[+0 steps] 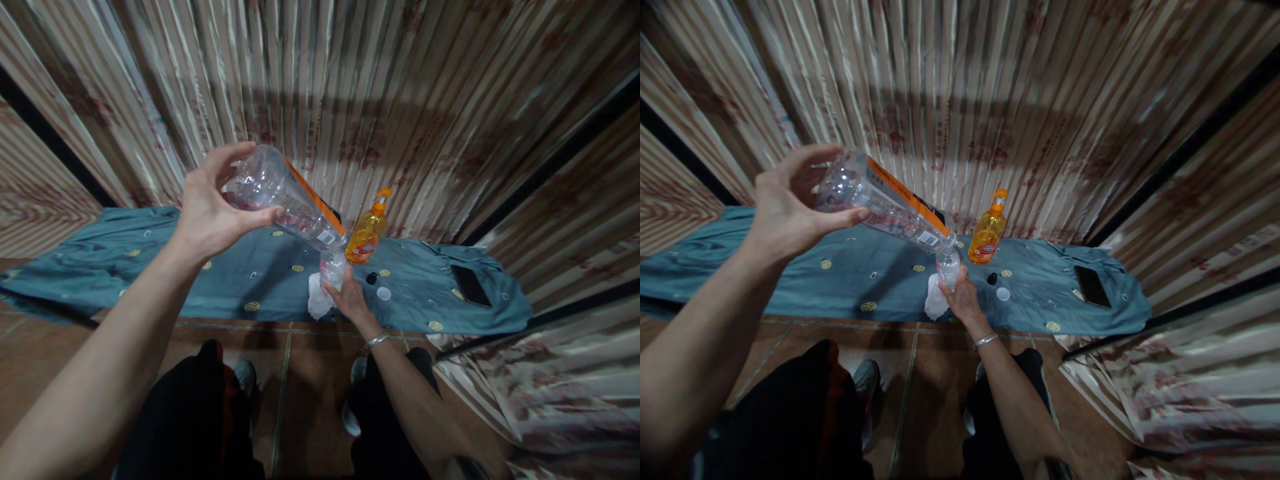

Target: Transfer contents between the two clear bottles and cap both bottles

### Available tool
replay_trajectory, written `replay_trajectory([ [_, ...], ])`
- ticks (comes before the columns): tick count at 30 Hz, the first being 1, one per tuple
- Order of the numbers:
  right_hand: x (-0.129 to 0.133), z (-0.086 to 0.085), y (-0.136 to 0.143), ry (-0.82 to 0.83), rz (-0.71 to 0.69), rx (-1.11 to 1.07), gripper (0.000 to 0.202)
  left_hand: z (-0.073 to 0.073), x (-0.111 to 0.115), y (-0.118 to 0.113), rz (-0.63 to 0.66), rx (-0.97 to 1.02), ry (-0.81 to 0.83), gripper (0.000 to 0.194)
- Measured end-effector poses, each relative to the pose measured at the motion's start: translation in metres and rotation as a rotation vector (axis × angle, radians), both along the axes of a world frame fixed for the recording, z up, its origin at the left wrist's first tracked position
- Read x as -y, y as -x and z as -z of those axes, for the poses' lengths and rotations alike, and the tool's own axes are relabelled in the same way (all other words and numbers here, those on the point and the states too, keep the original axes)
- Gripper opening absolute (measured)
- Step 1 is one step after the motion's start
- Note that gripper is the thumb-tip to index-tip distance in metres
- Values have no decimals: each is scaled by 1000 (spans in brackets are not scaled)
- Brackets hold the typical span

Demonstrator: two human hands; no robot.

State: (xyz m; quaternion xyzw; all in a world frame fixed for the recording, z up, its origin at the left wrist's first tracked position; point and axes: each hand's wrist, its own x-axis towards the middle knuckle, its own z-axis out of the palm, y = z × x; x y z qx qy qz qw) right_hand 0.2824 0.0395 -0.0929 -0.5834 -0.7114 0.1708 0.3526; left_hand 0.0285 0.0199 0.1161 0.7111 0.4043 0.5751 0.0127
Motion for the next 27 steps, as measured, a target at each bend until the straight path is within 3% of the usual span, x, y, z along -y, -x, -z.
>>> replay_trajectory([
  [27, 0, -1, 0, -3, -1, 11, 66, -12, 0, -8, 10, -48, 7, 85],
])
